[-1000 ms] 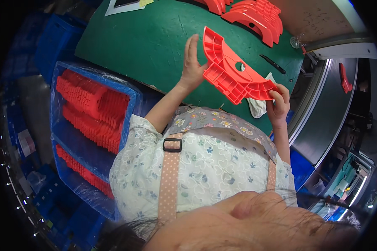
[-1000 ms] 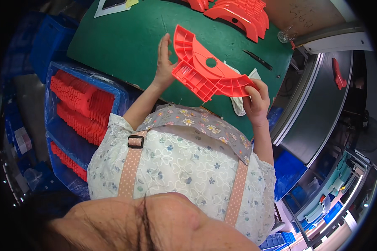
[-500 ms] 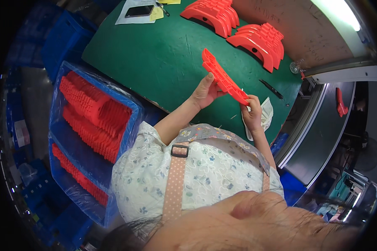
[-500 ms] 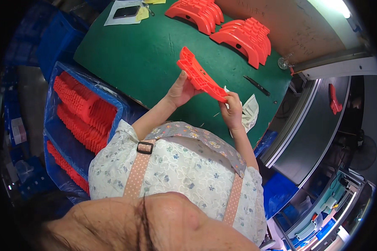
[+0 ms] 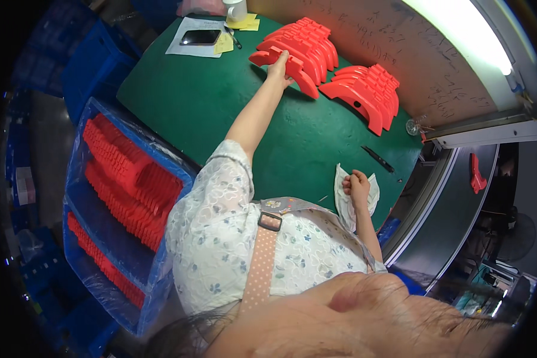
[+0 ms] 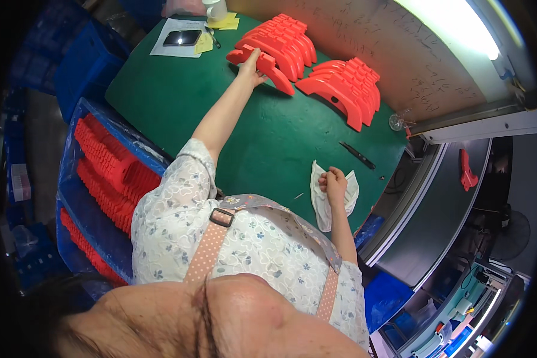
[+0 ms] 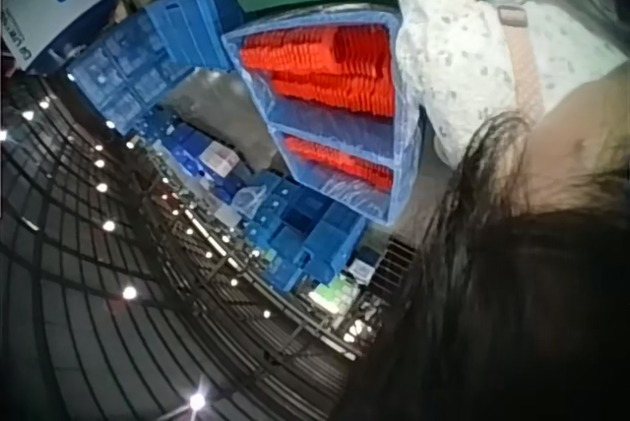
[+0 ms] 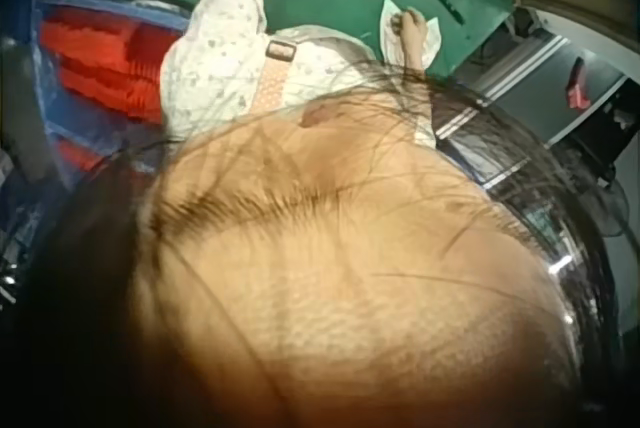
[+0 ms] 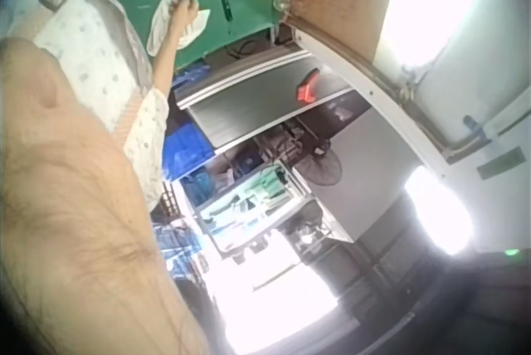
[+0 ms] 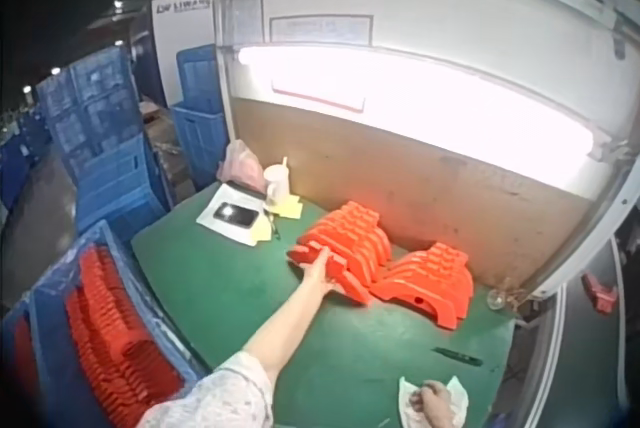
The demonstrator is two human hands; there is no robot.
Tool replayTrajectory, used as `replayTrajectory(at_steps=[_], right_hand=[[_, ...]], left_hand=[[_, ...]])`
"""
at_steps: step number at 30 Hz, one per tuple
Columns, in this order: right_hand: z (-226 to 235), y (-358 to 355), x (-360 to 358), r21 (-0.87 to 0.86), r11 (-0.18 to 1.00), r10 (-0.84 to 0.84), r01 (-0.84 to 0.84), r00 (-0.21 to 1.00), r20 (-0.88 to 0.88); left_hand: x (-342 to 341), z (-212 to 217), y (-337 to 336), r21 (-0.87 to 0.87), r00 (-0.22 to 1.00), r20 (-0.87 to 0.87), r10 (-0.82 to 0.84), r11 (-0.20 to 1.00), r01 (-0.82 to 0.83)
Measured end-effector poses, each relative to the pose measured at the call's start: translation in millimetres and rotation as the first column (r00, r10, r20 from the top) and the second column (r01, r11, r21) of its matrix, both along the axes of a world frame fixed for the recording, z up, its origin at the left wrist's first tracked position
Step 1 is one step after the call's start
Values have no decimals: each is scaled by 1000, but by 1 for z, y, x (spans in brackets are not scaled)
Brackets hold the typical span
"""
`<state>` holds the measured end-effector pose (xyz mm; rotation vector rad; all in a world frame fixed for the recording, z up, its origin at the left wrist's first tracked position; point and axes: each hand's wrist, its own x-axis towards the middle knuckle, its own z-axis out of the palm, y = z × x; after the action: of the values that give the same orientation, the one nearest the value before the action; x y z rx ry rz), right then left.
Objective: The person trims plastic parts using a knife, wipes them with a cloth, and stacks them on the table, then turns around to sort items inside plastic bags in a basket.
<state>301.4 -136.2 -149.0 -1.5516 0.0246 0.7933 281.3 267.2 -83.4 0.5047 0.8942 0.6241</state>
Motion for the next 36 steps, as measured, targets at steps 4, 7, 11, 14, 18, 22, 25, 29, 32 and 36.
replayTrajectory(at_steps=[4,7,11,14,18,22,25,29,32,36], right_hand=[[2,2,-3,-69,996,54,-49,996,67],[2,6,-6,-75,997,33,-30,999,41],[1,6,-4,-77,997,15,-12,999,36],[6,6,-1,-73,997,-29,33,998,57],[1,3,10,-127,988,91,-83,994,58],[39,-18,34,292,932,291,-215,925,-244],[88,-91,89,49,968,238,-245,965,109],[98,-173,198,-286,935,-21,211,837,546],[78,-241,284,-508,760,104,405,696,710],[94,-275,345,-743,519,215,423,777,592]], left_hand=[[29,-15,28,-3,994,-112,15,1000,-16],[34,-29,37,11,974,-221,-43,999,46],[31,-34,28,106,970,-228,-89,988,115],[28,-43,18,201,965,-260,-31,976,86],[-1,-60,-47,337,956,-248,-155,911,236],[-45,-93,-141,787,888,-376,-265,415,457],[-56,-51,-259,837,760,-547,-350,-236,493],[-50,-43,-343,725,647,-648,-402,-585,363],[-45,-55,-371,595,624,-732,-273,-703,390],[-41,-55,-368,562,587,-770,-250,-701,439]])
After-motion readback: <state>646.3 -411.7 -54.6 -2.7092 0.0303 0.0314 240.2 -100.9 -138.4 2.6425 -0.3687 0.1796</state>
